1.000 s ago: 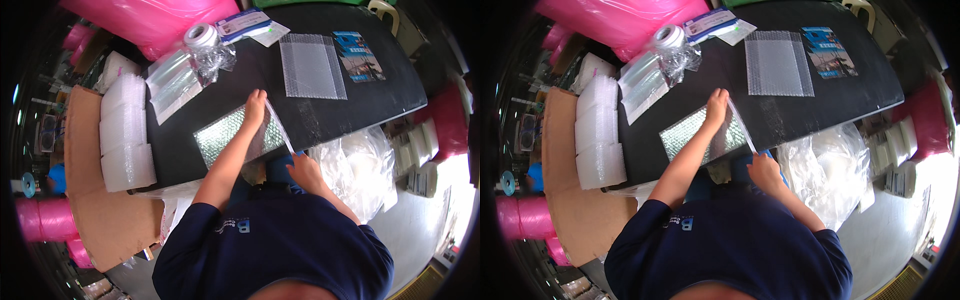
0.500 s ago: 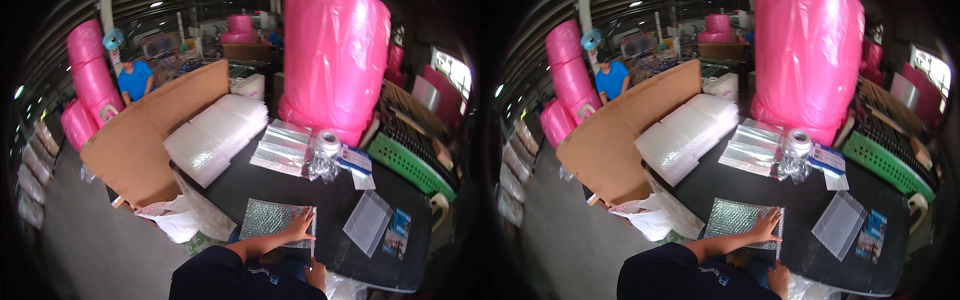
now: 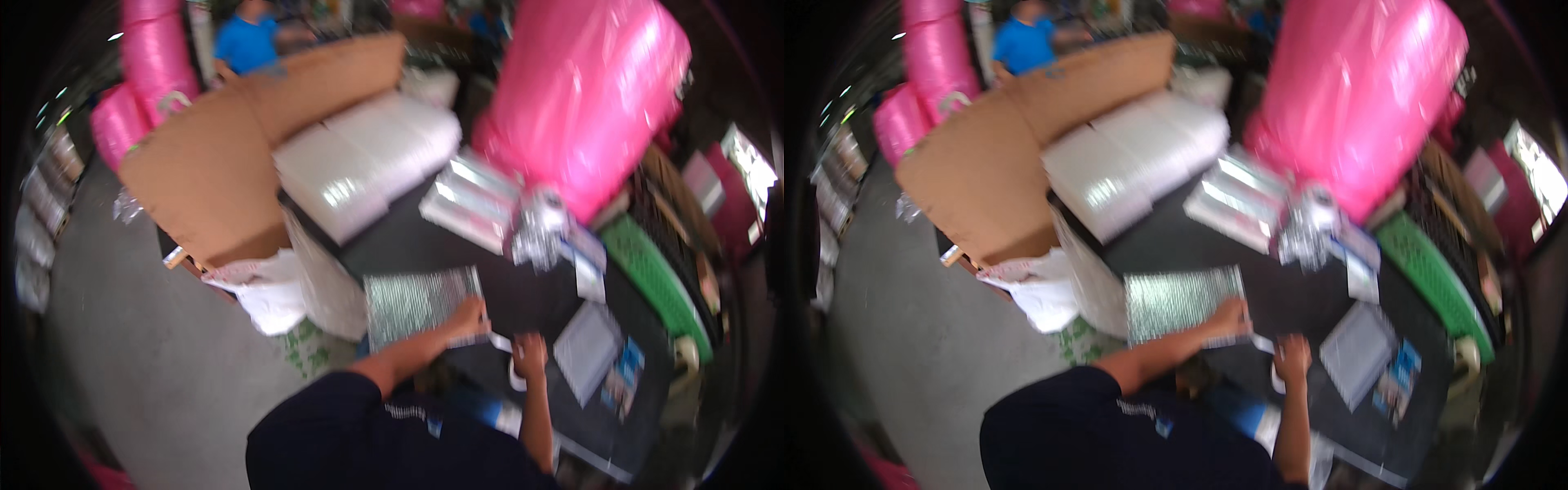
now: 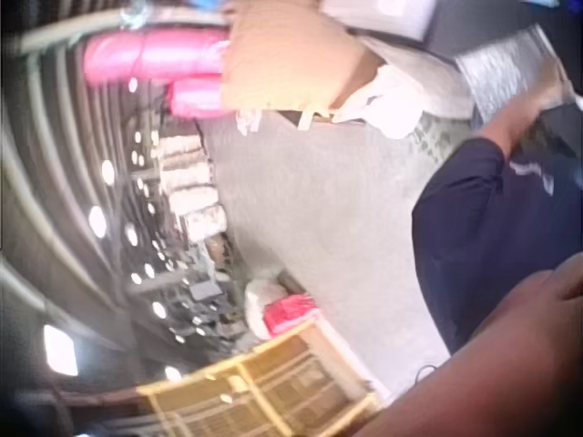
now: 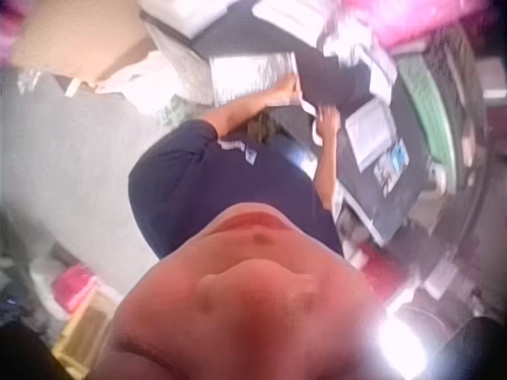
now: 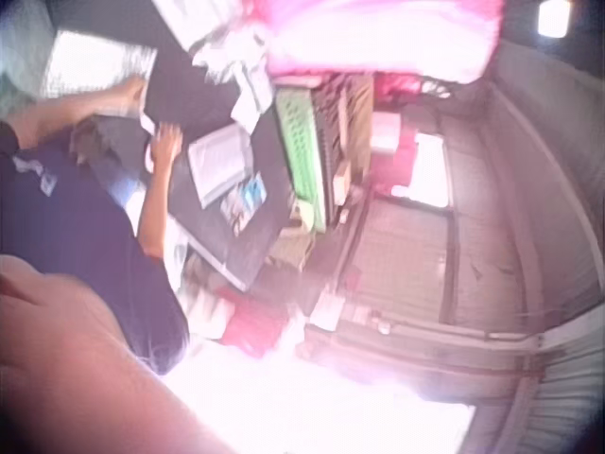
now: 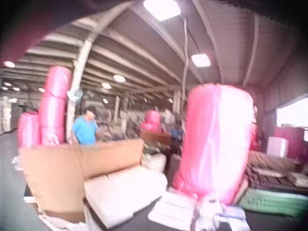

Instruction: The person repeatedly seals individual sheets of bubble wrap using clear adhesive tape. They pull a strip of tape from a roll, apply it to the edge of a bubble wrap sheet, and press it down to secure the seal. The person handles the bubble wrap sheets one at a time, stacking the finished pieces on the table.

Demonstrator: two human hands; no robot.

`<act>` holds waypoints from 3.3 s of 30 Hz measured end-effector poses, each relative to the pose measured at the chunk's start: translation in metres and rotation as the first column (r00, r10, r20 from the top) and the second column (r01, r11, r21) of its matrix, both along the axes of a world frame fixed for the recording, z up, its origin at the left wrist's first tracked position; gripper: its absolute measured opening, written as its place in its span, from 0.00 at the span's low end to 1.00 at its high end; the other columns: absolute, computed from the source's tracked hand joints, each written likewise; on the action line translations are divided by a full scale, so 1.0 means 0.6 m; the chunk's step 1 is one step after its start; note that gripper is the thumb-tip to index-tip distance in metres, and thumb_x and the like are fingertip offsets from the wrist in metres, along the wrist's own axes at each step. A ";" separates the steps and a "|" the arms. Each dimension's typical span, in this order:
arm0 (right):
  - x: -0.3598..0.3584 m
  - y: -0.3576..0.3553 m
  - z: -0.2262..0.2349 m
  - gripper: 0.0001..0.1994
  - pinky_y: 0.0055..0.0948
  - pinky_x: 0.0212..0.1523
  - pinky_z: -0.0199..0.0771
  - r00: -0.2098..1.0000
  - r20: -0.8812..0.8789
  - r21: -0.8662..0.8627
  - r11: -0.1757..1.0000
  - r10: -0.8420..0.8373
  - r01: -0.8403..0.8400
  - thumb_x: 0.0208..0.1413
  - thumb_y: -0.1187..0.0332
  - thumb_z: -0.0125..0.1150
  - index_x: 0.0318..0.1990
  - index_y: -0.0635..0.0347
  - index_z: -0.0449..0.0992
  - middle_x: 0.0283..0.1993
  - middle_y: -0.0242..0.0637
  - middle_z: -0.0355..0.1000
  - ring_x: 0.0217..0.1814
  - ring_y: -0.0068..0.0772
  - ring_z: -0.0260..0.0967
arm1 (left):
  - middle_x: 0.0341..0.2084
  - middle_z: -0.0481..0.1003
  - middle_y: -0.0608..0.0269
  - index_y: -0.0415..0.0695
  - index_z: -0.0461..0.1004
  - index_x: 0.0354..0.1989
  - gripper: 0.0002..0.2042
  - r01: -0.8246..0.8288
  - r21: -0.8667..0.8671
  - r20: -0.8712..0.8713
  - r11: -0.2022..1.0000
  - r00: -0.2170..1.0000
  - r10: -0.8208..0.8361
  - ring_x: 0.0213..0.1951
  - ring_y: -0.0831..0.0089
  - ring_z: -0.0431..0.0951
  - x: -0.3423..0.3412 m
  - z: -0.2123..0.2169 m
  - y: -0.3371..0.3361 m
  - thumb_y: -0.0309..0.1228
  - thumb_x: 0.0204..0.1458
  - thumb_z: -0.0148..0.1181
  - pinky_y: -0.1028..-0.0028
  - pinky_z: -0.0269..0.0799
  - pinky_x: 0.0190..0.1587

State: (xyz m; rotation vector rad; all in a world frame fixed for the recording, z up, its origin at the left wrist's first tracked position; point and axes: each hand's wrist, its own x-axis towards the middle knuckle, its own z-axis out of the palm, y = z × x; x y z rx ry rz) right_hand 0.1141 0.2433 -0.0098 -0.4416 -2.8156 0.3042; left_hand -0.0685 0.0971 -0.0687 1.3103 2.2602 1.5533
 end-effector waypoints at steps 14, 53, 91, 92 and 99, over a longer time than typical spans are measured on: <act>-0.055 -0.111 -0.015 0.06 0.38 0.41 0.64 0.984 -0.147 -0.205 0.976 -0.104 0.073 0.43 0.66 0.61 0.29 0.55 0.77 0.32 0.32 0.70 0.39 0.38 0.67 | 0.24 0.69 0.59 0.40 0.71 0.28 0.25 -0.014 -0.265 -0.091 0.964 0.996 -0.011 0.30 0.63 0.71 -0.006 0.036 -0.007 0.42 0.23 0.75 0.68 0.68 0.34; -0.088 -0.051 -0.031 0.04 0.32 0.31 0.72 0.994 -0.074 -0.512 0.852 0.083 -0.110 0.37 0.69 0.60 0.21 0.59 0.77 0.23 0.40 0.72 0.27 0.39 0.73 | 0.33 0.68 0.54 0.43 0.68 0.33 0.30 -0.056 -0.347 -0.123 0.936 0.992 0.014 0.39 0.55 0.70 0.008 0.003 0.004 0.36 0.17 0.76 0.63 0.68 0.41; 0.049 -0.098 -0.110 0.25 0.55 0.64 0.20 0.882 -0.312 -0.635 0.768 -0.353 0.083 0.51 0.59 0.45 0.59 0.50 0.61 0.69 0.51 0.35 0.70 0.59 0.25 | 0.49 0.65 0.57 0.39 0.60 0.53 0.16 0.319 0.408 0.474 0.855 0.726 -0.497 0.51 0.72 0.65 0.222 0.082 -0.002 0.24 0.56 0.45 0.72 0.62 0.53; 0.042 -0.110 -0.095 0.26 0.53 0.64 0.19 0.898 -0.194 -0.664 0.727 -0.395 0.176 0.51 0.59 0.45 0.60 0.51 0.60 0.69 0.52 0.35 0.70 0.59 0.25 | 0.48 0.66 0.57 0.39 0.59 0.55 0.19 0.303 0.377 0.443 0.875 0.771 -0.457 0.50 0.72 0.67 0.219 0.082 -0.004 0.23 0.54 0.49 0.74 0.64 0.51; 0.062 -0.117 -0.044 0.29 0.56 0.62 0.15 0.879 -0.191 -0.892 0.451 -0.437 0.030 0.54 0.48 0.41 0.62 0.50 0.56 0.69 0.46 0.36 0.72 0.51 0.17 | 0.46 0.67 0.54 0.41 0.46 0.59 0.36 0.240 0.241 0.373 0.940 0.871 -0.318 0.46 0.69 0.71 0.229 0.059 0.009 0.18 0.43 0.60 0.72 0.70 0.46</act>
